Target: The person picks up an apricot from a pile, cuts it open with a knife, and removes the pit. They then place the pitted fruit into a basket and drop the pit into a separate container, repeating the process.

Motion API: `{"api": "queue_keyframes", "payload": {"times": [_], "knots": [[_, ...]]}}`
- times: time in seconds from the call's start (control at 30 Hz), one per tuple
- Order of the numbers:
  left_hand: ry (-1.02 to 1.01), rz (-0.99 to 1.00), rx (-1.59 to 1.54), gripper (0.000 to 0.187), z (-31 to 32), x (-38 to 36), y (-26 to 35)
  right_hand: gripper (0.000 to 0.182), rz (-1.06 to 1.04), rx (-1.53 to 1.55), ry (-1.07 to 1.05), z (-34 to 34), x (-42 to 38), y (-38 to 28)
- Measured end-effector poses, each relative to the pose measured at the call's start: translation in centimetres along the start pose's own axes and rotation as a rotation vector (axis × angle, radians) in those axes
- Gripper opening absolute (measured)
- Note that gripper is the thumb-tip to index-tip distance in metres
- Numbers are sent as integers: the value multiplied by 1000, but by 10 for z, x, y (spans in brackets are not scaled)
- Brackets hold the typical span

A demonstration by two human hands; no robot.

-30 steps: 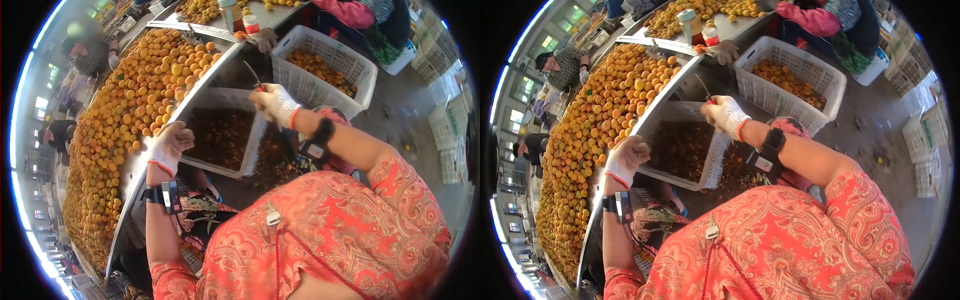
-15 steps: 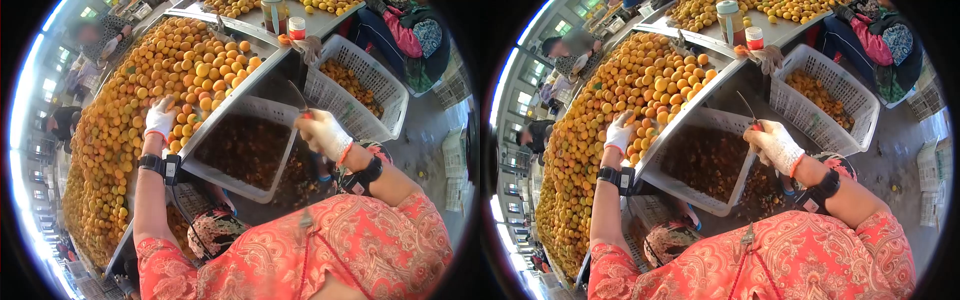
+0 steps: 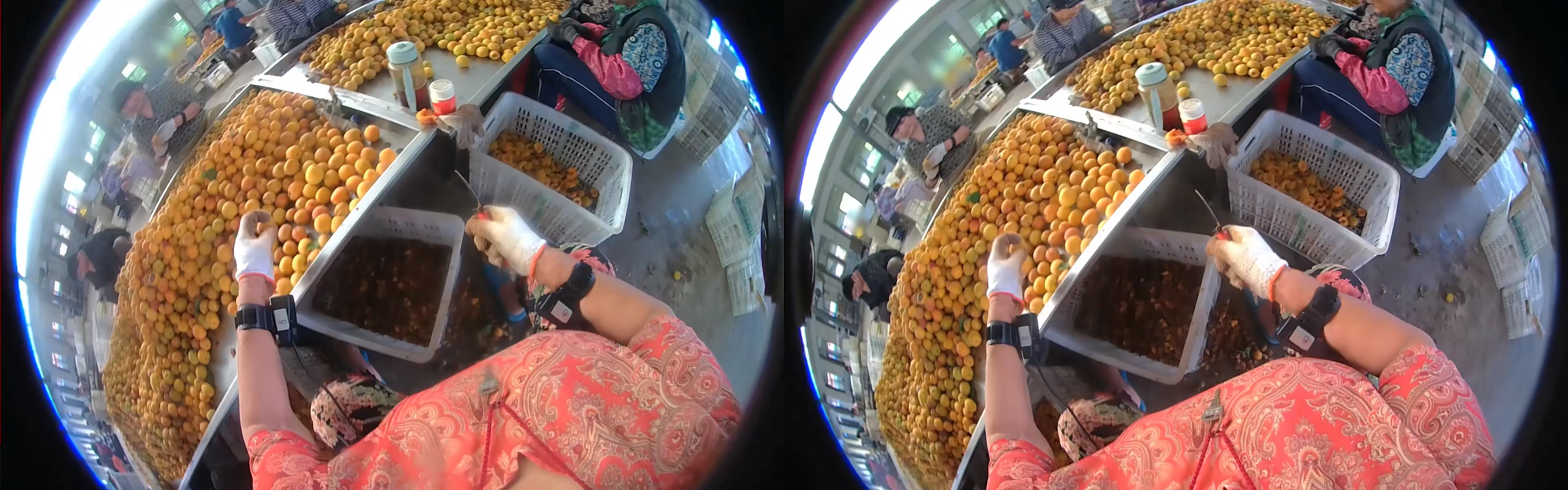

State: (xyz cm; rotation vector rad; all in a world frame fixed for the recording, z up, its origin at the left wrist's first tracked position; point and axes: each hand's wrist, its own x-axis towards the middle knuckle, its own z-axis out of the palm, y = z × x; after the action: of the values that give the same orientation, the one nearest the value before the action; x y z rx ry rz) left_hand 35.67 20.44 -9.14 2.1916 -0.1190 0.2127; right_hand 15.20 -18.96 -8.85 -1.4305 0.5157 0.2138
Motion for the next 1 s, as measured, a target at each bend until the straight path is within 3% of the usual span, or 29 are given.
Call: {"api": "queue_keyframes", "payload": {"times": [0.07,0.17,0.23,0.33,0.4,0.43,0.53,0.63,0.7,0.77,0.8,0.87,1.0], "knots": [[-44,-138,-536,18,-15,-41,57,19,24,11,-59,0,-9,-7],[-150,-91,-922,17,-36,-103,124,21,-14,-6,-145,2,-17,-12],[-182,-9,-1018,19,-45,-136,142,22,-44,-72,-193,10,-33,-30],[-191,55,-1100,49,-44,-191,170,24,-133,-103,-303,17,-65,-50],[-130,49,-1144,61,-39,-223,179,26,-338,-240,-425,23,-94,-61],[-127,54,-1152,61,-36,-237,185,26,-342,-249,-423,26,-106,-62],[-148,96,-1220,59,-33,-264,196,28,-613,-200,-636,41,-129,-58],[-118,98,-1234,59,-31,-289,218,22,-622,-104,-741,55,-158,-48],[-130,124,-1188,59,-29,-289,218,20,-679,-213,-693,65,-168,-50],[-76,133,-1170,55,-25,-295,224,19,-925,-471,-552,64,-191,-58],[-62,131,-1126,56,-27,-300,233,19,-928,-468,-554,63,-192,-57],[-38,106,-1110,56,-25,-303,234,21,-1125,-496,-513,64,-191,-53],[16,77,-1109,51,-19,-302,243,20,-1153,-484,-495,69,-184,-49]]}}
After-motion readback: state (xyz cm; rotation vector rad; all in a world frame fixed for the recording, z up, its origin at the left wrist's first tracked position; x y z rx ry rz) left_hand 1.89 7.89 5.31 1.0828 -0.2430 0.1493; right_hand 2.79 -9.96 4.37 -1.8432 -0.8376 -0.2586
